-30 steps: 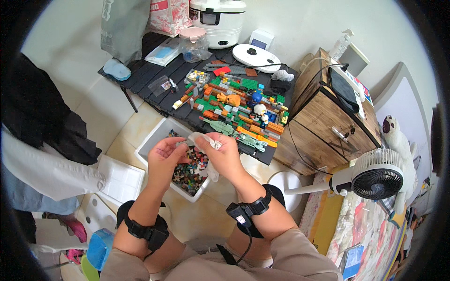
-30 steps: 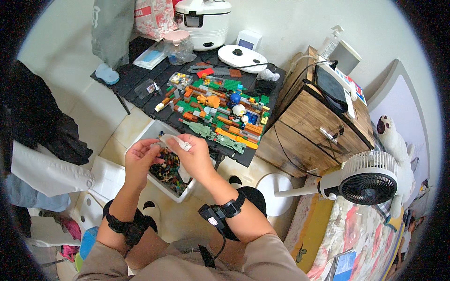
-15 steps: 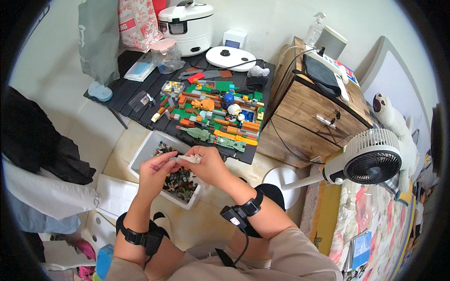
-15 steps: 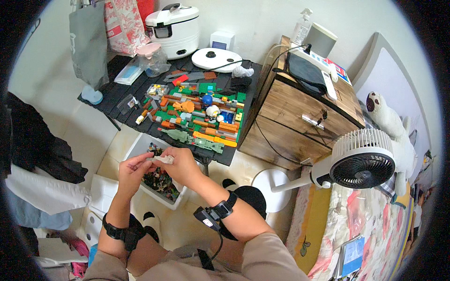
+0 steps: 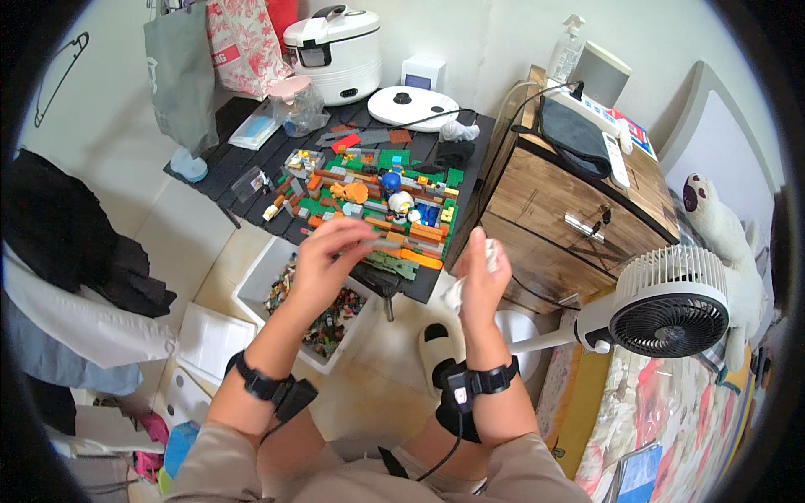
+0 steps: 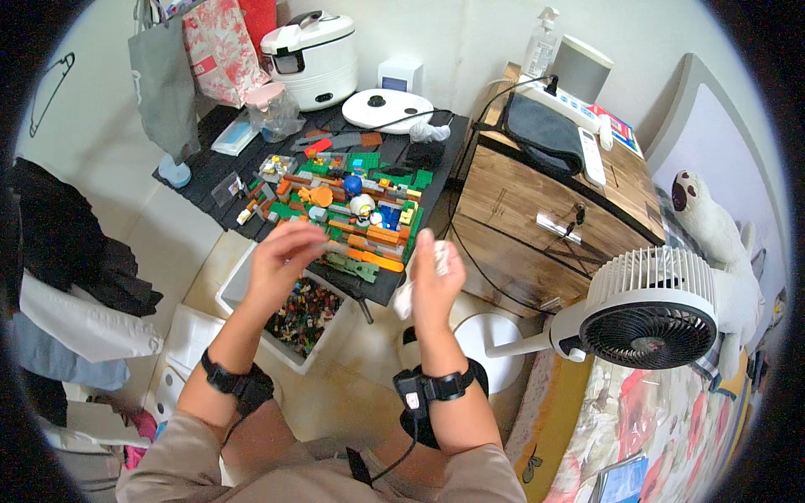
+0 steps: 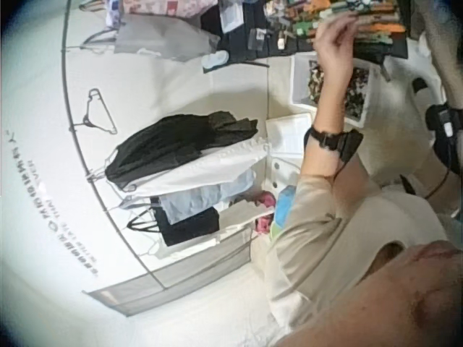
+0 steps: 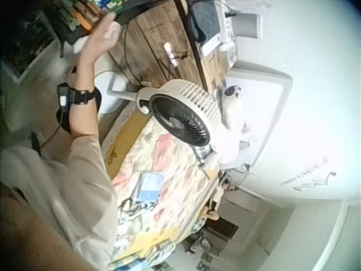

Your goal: The person cleans plastic building blocks one by one with a cloth and then places them onto a baseplate on a table.

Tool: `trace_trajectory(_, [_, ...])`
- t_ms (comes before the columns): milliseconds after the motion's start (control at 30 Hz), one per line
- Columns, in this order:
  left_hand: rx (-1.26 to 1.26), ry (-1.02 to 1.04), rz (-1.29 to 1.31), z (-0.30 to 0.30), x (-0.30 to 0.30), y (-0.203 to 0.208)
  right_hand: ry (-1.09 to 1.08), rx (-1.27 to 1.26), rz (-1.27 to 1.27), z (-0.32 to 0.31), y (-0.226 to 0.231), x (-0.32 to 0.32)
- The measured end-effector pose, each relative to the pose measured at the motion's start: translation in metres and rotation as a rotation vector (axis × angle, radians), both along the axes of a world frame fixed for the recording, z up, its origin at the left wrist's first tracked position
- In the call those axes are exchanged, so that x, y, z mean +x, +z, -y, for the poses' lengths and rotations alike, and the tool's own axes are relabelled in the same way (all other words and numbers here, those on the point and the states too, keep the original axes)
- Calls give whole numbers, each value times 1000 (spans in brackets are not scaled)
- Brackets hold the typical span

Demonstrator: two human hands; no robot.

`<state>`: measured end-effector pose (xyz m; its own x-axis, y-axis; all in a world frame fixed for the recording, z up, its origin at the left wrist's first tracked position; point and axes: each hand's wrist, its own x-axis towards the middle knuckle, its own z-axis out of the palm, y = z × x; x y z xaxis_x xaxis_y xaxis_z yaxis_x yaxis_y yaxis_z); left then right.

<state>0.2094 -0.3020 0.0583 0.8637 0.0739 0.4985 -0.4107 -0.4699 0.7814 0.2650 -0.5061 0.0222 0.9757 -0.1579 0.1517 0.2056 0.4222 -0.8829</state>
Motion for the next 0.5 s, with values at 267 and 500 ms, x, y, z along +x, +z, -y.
trace_trajectory(267, [65, -22, -11, 54, 58, -22, 310, 243, -375, 9, -10, 29])
trace_trajectory(500, [111, -7, -108, 52, 59, -27, 430, 131, -376, 4, -8, 34])
